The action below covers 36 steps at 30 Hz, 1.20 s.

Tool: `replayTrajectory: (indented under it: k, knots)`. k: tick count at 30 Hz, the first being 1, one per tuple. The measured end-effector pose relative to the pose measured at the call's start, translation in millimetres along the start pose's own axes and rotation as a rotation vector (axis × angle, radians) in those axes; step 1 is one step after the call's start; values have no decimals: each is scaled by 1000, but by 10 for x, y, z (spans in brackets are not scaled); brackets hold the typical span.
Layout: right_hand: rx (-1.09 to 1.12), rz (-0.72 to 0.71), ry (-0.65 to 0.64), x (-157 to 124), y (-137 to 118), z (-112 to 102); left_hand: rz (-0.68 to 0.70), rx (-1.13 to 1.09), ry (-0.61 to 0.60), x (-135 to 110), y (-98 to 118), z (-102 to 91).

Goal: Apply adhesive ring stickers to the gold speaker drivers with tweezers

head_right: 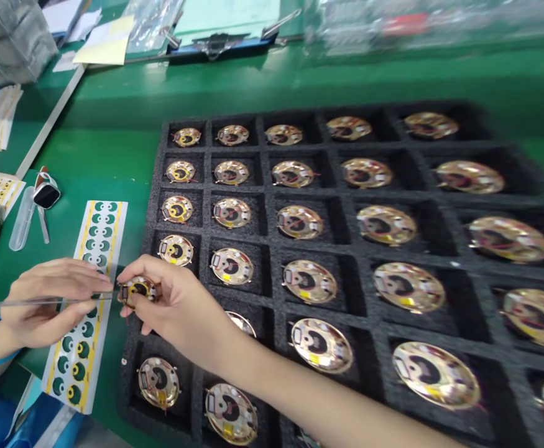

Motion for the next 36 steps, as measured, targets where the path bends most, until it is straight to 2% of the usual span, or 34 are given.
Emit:
replayTrajectory:
  k: [4, 6, 11, 19, 33, 36]
  knots:
    - [13, -2, -9, 0, -10, -13, -48, -89, 249, -46, -15, -70]
    - [14, -14, -19, 3, -15, -22, -99, -105, 304, -87, -49, -69]
    - [36, -38, -67, 18, -3, -48, -223, -118, 293, -149, -128, -24]
    - [96, -7, -192, 33, 28, -95, -497, -166, 429, -124, -213, -43]
    - [63, 49, -189, 35, -10, -53, -495, -112, 439, -126, -303, -102]
    - [-122, 42, -249, 6, -84, -112, -476, -90, 451, -131, -308, -119]
Point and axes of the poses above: each hand's wrist, its own x-axis towards the middle knuckle, its own z-axis out of the palm, y = z × x, the point moved 3 cm from there along x, towards the middle knuckle, and after that the axes turned 8 degrees about -x, right-handed, at the moved point
